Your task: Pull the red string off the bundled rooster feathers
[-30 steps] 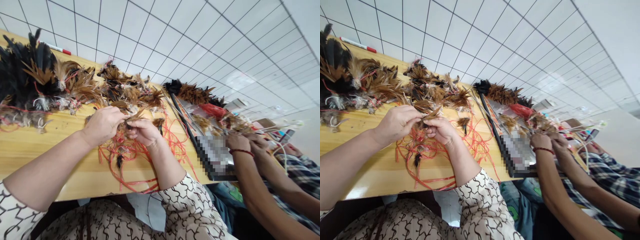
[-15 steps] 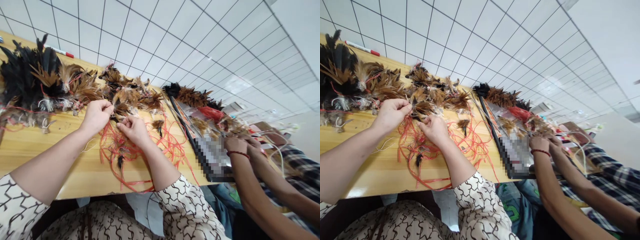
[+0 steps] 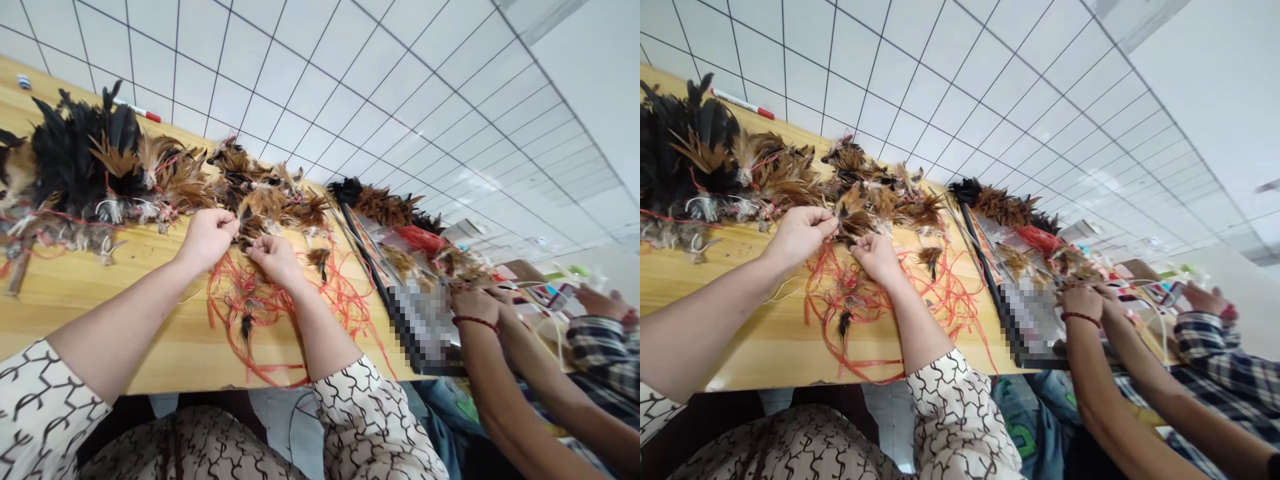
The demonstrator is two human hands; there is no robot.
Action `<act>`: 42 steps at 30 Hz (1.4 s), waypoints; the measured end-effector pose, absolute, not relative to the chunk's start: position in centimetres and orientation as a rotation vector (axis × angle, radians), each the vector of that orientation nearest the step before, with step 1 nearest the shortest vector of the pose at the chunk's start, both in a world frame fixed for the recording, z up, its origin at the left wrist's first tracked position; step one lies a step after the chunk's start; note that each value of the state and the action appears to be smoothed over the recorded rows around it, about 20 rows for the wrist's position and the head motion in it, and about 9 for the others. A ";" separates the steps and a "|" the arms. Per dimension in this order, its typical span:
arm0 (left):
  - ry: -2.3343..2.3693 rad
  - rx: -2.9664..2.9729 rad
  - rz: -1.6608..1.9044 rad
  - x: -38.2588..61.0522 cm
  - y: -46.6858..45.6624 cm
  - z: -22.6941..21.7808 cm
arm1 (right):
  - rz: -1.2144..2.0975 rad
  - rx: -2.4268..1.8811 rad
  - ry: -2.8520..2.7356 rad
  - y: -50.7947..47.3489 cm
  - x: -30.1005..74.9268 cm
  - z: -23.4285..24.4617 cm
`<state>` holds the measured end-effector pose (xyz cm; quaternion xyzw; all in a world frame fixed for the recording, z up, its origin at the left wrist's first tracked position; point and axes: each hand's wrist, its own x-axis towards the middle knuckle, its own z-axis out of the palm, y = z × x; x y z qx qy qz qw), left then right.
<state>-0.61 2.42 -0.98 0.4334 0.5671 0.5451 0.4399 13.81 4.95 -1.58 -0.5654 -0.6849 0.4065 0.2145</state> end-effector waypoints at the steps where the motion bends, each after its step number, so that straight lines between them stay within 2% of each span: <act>1: 1.399 1.033 1.358 -0.6 2.4 -0.9 | 1.263 -1.481 -1.766 5.0 14.1 -1.5; 4: 1.355 0.880 1.357 -0.3 2.4 -0.6 | 1.525 -1.233 -1.427 4.9 14.7 -1.3; 8: 1.265 0.770 1.320 0.4 2.2 -1.0 | 1.645 -1.102 -1.221 4.6 14.8 -1.1; 19: 1.152 0.593 1.177 1.9 1.0 -0.7 | 1.479 -1.068 -1.148 3.5 13.7 -2.0; 42: 1.131 0.582 1.064 1.6 0.9 -0.4 | 1.427 -1.041 -1.113 3.2 13.3 -2.4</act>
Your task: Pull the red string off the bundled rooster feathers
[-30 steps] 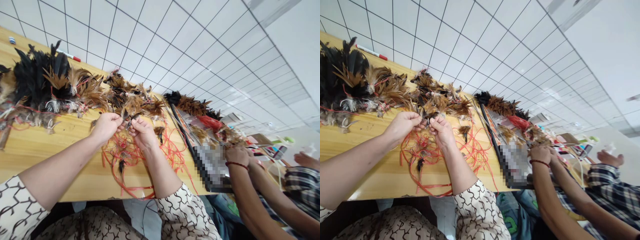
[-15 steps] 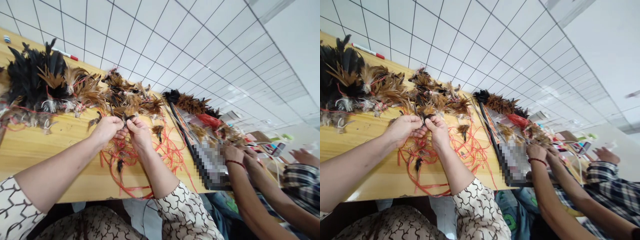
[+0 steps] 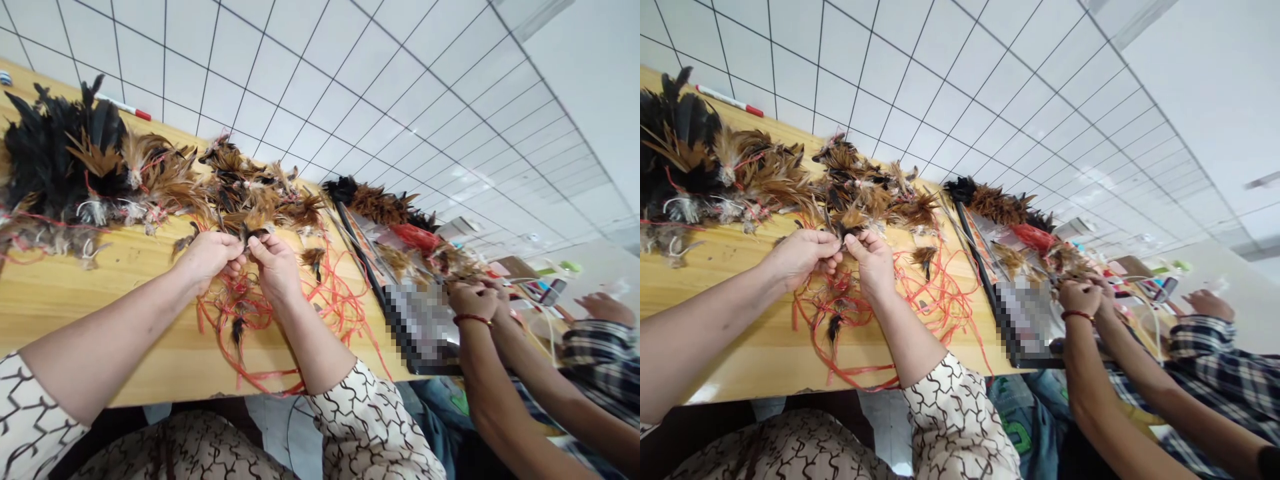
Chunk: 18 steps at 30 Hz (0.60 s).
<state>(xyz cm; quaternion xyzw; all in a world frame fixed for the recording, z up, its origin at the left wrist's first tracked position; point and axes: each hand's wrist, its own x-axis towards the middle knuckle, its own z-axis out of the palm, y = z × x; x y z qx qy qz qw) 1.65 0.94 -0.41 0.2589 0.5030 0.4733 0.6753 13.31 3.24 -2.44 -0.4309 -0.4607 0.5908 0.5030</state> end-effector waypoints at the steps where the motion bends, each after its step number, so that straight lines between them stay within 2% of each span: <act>1: 1.128 0.574 1.064 1.6 1.0 -0.4 | 1.420 -1.034 -1.113 3.3 13.4 -2.4; 11: 1.108 0.494 1.105 1.2 1.2 0.0 | 1.485 -1.041 -1.245 3.5 14.6 -2.1; 18: 1.086 0.509 1.127 0.8 1.3 0.4 | 1.458 -1.044 -1.617 3.3 14.8 -1.8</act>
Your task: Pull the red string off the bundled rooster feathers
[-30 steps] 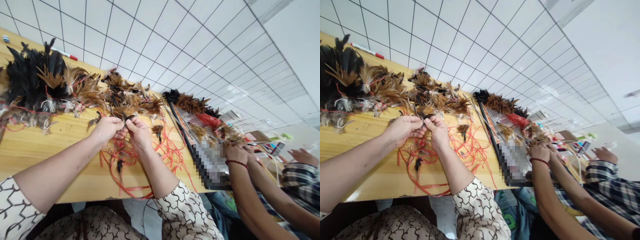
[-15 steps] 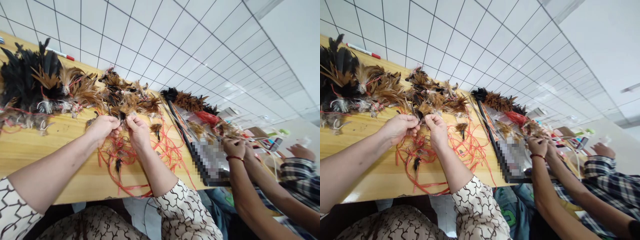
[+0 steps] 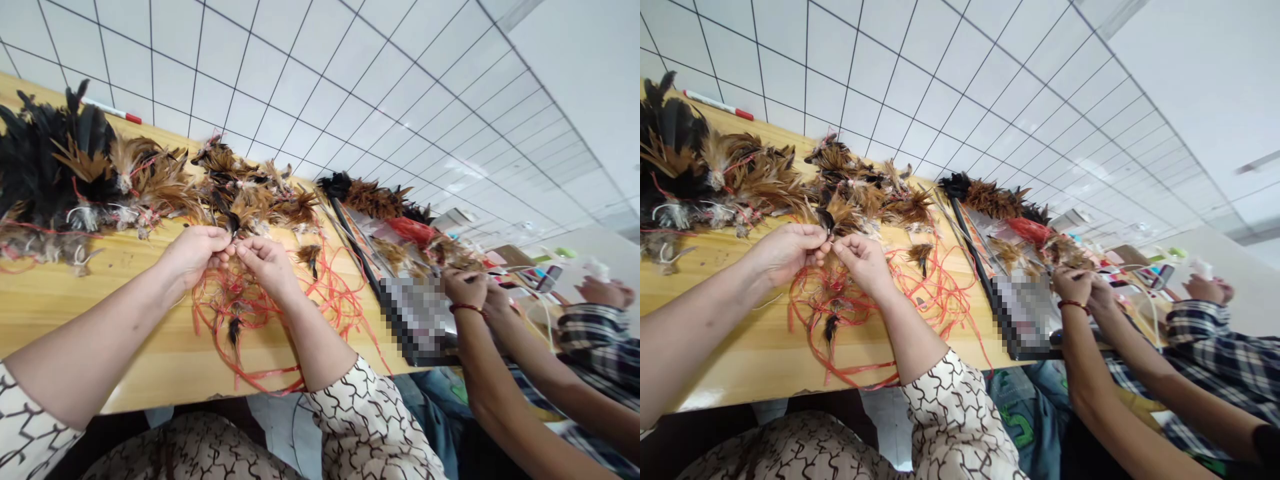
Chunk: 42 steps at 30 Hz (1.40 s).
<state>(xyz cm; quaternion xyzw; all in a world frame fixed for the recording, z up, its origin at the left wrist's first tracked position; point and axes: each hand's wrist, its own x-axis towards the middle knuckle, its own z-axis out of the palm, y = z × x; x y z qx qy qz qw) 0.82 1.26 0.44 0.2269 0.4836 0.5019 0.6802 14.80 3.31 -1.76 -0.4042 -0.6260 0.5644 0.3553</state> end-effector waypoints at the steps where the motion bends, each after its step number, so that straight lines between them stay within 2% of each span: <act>1: 1.087 0.503 1.138 0.7 1.3 0.5 | 1.436 -1.060 -1.673 3.3 14.9 -1.7; 8: 1.049 0.403 1.300 -0.6 2.1 0.8 | 1.266 -1.160 -1.950 3.9 16.2 -1.5; 13: 1.102 0.449 1.364 -0.9 2.3 0.6 | 1.532 -0.899 -2.224 3.8 17.2 -0.4; 22: 1.094 0.733 1.047 1.5 0.9 -0.4 | 1.403 -1.153 -1.688 3.7 15.5 -1.3; 29: 1.111 0.924 0.930 1.9 0.7 -0.9 | 1.478 -1.014 -1.518 3.4 15.4 -0.7; 37: 1.289 1.648 1.212 1.9 0.5 -2.4 | 1.328 -1.031 -1.387 3.4 14.9 -2.0; 42: 1.441 1.853 1.180 1.7 0.3 -1.8 | 1.409 -1.003 -1.306 3.2 14.1 -2.2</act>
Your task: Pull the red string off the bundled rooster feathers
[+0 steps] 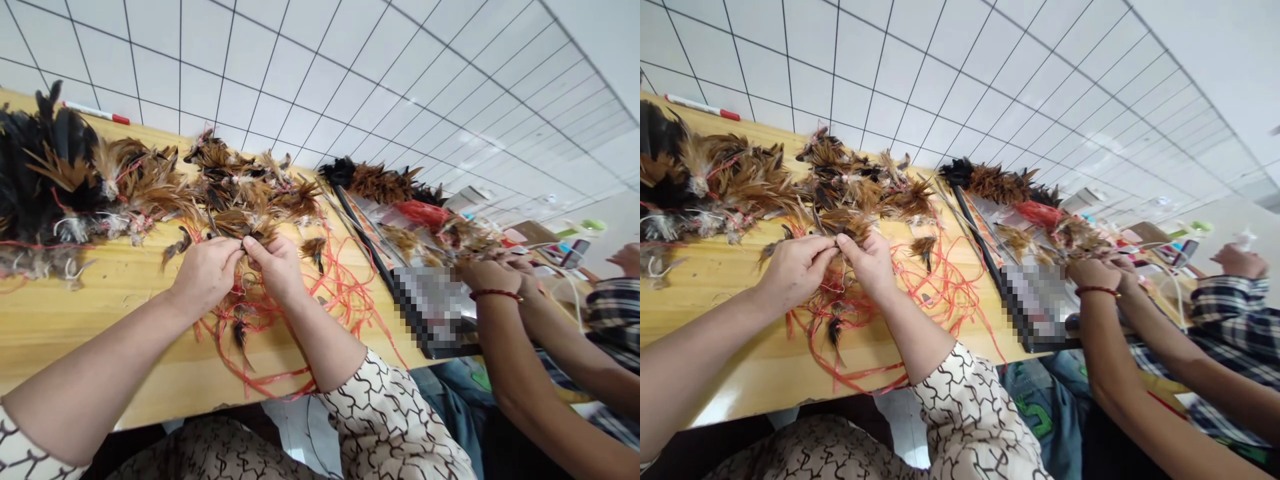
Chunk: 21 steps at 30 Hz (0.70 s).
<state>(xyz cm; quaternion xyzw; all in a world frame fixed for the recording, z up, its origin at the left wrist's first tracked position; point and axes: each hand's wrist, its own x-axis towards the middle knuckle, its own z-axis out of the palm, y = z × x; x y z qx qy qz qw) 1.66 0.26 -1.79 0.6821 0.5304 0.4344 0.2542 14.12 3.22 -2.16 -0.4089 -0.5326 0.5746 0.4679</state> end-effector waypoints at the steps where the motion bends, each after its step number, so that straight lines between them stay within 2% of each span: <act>1: 1.466 1.867 1.163 1.6 0.3 -1.6 | 1.439 -0.990 -1.287 3.2 14.0 -2.1; 7: 1.583 1.616 1.139 0.6 0.9 -1.4 | 1.411 -0.970 -1.196 4.7 15.2 -1.7; 14: 1.363 0.870 1.288 0.4 2.0 -0.7 | 0.969 -1.224 -1.579 6.3 17.7 -2.1; 21: 1.322 0.734 1.286 0.7 1.9 0.0 | 0.399 -1.289 -2.281 5.5 15.8 -2.6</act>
